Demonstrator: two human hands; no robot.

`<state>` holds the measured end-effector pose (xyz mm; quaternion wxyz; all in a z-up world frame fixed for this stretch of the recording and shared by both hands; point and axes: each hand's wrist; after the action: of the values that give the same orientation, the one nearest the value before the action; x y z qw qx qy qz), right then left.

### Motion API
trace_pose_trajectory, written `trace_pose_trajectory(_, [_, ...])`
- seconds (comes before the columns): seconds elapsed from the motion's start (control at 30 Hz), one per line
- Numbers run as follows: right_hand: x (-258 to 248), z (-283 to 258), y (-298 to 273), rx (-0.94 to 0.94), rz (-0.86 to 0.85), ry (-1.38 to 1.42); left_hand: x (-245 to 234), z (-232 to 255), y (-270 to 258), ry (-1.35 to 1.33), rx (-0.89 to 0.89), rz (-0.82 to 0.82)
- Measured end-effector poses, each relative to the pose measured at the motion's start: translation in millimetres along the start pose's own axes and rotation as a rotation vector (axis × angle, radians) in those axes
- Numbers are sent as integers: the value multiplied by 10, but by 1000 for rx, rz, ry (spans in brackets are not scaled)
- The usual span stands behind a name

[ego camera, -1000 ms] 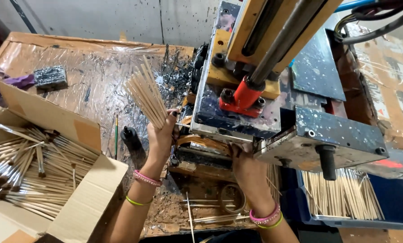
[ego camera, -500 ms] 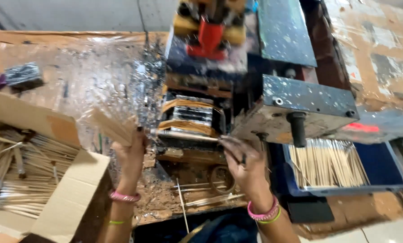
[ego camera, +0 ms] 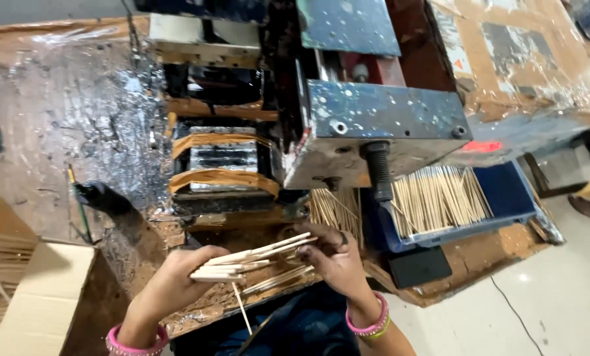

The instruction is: Feeding wooden sticks into an incense-making machine and managing the output into containers.

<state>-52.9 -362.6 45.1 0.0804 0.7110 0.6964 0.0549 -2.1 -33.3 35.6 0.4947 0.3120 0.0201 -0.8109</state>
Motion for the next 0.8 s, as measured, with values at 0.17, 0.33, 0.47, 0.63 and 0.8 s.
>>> trace_pose_trajectory(0.17, [297, -208, 549, 84, -262, 413, -401, -273, 20, -433, -92, 351])
trace_pose_trajectory(0.33, [806, -774, 1091, -560, -312, -786, -665, -55, 694, -447, -260, 908])
trace_pose_trajectory(0.47, [951, -892, 1190, -665, -204, -1087, -654, -288, 1058, -408, -340, 859])
trace_pose_trajectory(0.63, [948, -728, 1081, -671, -10, -1156, -576, -451, 1091, -509, -226, 766])
trace_pose_trajectory(0.8, [876, -592, 1152, -629, 50, -1118, -635, -357, 1130, -574, -253, 745])
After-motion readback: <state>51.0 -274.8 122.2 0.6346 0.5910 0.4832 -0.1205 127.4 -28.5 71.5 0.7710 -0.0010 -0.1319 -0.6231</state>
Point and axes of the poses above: each hand's wrist, its own y-axis towards the middle knuckle, its own x-axis out of the palm, z = x × y, and after that the axes turned 7 degrees about y, right-handed
